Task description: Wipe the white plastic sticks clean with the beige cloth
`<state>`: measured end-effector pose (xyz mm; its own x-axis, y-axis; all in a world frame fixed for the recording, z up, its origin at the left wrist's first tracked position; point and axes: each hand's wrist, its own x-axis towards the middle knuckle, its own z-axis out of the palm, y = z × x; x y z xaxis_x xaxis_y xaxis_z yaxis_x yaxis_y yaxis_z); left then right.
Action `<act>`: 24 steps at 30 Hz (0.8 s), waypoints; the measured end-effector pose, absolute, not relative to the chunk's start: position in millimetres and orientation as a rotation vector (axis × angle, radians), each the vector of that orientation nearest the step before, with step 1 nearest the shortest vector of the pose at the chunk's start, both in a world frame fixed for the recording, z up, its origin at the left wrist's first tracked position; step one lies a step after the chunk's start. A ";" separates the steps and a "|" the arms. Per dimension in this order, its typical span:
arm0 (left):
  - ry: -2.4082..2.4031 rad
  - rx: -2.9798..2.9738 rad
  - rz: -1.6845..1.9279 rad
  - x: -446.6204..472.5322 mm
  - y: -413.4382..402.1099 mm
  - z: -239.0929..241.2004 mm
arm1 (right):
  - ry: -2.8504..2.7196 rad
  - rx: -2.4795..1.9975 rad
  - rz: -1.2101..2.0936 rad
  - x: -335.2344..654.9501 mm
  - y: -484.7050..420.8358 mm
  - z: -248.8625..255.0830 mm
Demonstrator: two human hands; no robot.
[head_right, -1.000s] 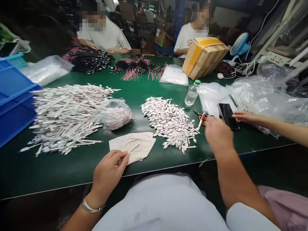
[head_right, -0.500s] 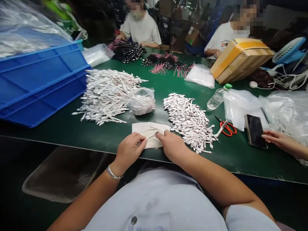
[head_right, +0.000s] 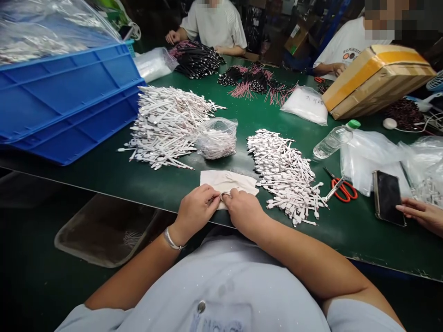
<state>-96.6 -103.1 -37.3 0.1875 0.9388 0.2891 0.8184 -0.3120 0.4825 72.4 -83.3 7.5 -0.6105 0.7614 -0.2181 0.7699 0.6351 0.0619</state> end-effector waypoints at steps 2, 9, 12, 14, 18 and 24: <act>1.692 2.231 0.804 -96.7 -103.4 -37.4 | 2.626 1.268 -0.032 73.7 -82.0 6.7; 1.711 2.221 0.770 -95.9 -104.2 -35.1 | 2.590 1.295 -0.072 71.0 -83.4 6.7; 1.703 2.220 0.775 -95.8 -104.1 -35.1 | 2.573 1.322 -0.041 71.2 -82.6 7.5; 1.696 2.219 0.783 -95.9 -103.8 -35.5 | 2.520 1.394 0.014 72.1 -81.5 8.1; 1.707 2.237 0.781 -95.9 -103.3 -35.8 | 2.598 1.309 -0.065 71.3 -81.4 8.0; 1.699 2.248 0.802 -95.5 -103.5 -35.7 | 2.552 1.407 -0.008 73.3 -81.7 7.8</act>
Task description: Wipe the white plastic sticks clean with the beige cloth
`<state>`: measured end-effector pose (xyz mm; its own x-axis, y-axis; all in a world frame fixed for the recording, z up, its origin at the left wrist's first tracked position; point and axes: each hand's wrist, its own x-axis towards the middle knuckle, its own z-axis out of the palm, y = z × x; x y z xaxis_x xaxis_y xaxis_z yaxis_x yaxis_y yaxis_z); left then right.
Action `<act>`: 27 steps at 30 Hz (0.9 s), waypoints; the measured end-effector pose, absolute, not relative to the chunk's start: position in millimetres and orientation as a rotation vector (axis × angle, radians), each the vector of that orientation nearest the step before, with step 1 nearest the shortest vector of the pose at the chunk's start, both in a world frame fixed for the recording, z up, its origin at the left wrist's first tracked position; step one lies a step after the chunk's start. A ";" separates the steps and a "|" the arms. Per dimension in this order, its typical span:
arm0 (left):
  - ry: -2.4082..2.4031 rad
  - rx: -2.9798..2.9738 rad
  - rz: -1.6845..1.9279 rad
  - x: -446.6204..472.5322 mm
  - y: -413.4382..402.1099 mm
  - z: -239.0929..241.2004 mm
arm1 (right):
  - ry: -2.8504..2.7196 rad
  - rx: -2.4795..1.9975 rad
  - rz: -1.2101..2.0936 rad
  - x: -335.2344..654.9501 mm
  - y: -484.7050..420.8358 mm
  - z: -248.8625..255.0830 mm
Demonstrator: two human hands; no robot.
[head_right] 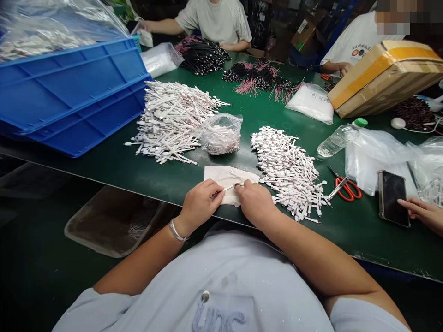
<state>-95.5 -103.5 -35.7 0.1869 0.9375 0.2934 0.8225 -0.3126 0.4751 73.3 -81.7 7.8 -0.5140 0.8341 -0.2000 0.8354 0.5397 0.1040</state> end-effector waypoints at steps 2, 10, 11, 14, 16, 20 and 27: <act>1.709 2.250 0.792 -95.4 -103.4 -36.0 | 2.590 1.359 -0.069 73.5 -81.6 7.7; 1.718 2.265 0.780 -95.7 -103.6 -36.1 | 2.621 1.381 -0.066 78.3 -79.2 2.8; 1.720 2.266 0.779 -95.6 -103.7 -36.0 | 2.645 1.346 -0.100 78.2 -79.0 2.5; 1.716 2.258 0.784 -95.2 -103.9 -35.5 | 2.612 1.369 -0.088 77.8 -79.1 2.6; 1.714 2.250 0.786 -94.9 -104.0 -35.2 | 2.575 1.412 -0.044 77.5 -79.4 3.1; 1.723 2.236 0.785 -94.6 -104.1 -34.6 | 2.635 1.337 -0.095 77.4 -80.2 3.5; 1.723 2.222 0.784 -94.8 -104.3 -35.2 | 2.607 1.328 -0.196 76.4 -78.5 4.5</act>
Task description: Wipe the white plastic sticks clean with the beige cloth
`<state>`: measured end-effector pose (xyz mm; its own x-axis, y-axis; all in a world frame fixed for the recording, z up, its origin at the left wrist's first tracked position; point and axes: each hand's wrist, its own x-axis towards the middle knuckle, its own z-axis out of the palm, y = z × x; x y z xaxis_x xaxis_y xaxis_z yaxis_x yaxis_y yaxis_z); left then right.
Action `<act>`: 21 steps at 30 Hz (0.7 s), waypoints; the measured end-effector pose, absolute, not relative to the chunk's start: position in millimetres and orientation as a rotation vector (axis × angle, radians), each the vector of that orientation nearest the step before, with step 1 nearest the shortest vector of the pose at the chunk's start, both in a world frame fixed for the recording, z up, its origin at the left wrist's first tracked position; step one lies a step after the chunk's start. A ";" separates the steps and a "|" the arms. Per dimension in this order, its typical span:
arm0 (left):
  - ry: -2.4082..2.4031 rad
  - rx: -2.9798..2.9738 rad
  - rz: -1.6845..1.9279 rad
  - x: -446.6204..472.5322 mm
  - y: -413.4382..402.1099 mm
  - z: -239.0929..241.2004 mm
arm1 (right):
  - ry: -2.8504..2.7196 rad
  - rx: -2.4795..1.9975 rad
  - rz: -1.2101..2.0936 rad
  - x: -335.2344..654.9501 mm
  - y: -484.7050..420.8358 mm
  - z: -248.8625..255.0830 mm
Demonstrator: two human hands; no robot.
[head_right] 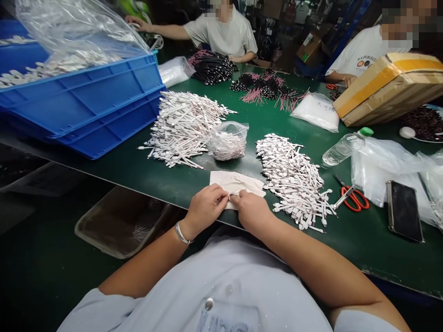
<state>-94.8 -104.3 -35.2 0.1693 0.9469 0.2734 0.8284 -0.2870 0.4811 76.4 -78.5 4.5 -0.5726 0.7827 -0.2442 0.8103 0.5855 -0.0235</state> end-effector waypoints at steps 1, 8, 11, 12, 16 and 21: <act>1.721 2.222 0.786 -94.8 -104.3 -35.3 | 2.619 1.299 -0.270 78.1 -76.5 6.4; 1.726 2.203 0.800 -94.5 -104.5 -32.5 | 2.861 1.735 -0.376 119.6 -60.7 28.1; 1.699 2.206 0.828 -95.0 -103.9 -32.6 | 2.884 1.766 -0.357 132.6 -64.8 25.0; 1.682 2.211 0.835 -95.1 -103.7 -33.0 | 2.863 1.756 -0.351 134.3 -67.4 22.0; 1.639 2.294 0.836 -93.3 -105.5 -34.5 | 2.741 1.739 -0.279 132.0 -78.3 11.0; 1.629 2.551 0.591 -92.2 -115.7 -27.5 | 2.631 1.704 -0.119 130.0 -81.7 11.5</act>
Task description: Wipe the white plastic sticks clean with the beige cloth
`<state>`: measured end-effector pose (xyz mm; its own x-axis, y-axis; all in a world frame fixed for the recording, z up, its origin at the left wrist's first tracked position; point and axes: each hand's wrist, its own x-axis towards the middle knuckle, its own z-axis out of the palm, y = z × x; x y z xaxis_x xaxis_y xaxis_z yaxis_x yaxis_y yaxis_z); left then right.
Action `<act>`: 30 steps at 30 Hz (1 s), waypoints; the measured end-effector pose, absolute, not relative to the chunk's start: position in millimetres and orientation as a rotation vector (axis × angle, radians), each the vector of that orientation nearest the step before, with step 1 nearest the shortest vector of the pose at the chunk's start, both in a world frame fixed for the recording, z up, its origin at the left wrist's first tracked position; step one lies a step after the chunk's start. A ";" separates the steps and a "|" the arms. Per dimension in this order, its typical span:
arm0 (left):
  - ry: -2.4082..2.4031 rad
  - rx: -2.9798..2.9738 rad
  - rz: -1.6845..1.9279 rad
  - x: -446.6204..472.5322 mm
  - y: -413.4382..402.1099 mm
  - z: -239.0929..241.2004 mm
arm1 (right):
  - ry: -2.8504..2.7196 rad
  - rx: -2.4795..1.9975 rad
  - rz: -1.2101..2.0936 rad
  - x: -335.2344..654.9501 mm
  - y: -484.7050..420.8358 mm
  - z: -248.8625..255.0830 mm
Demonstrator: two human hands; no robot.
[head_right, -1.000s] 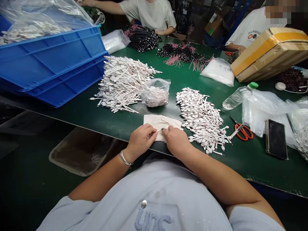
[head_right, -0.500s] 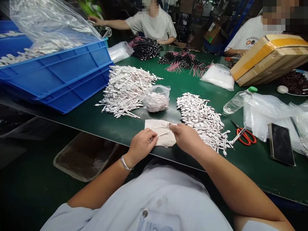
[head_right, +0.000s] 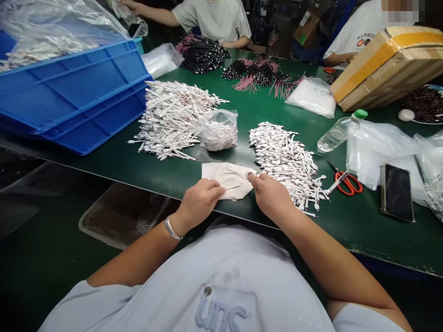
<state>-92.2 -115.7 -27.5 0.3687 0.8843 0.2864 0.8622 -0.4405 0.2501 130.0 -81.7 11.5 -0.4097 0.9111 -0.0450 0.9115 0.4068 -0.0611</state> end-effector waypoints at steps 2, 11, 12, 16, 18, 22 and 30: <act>1.571 2.541 0.597 -95.1 -118.6 -23.6 | 2.593 1.717 -0.065 130.6 -80.4 14.0; 1.577 2.187 0.744 -94.3 -113.6 -26.2 | 2.680 1.306 -0.221 89.5 -93.3 9.3; 1.581 2.163 0.740 -93.3 -113.0 -26.2 | 2.656 1.276 -0.214 86.1 -94.6 9.1; 1.582 2.127 0.702 -92.6 -110.6 -22.4 | 2.566 1.361 -0.113 98.3 -98.3 17.3; 1.592 2.140 0.671 -92.4 -109.5 -20.2 | 2.597 1.491 -0.160 122.2 -101.7 24.5; 1.585 2.244 0.609 -89.4 -107.8 -18.9 | 2.617 2.079 -0.158 199.7 -110.2 29.4; 1.524 2.153 0.686 -92.2 -100.5 -11.7 | 1.835 2.726 -0.024 342.2 -122.3 -7.6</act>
<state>-92.2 -100.5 -11.7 0.2799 0.9475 0.1544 0.7441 -0.3157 0.5887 342.2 -122.3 -7.6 0.3792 0.9228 0.0686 0.9207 -0.3689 -0.1274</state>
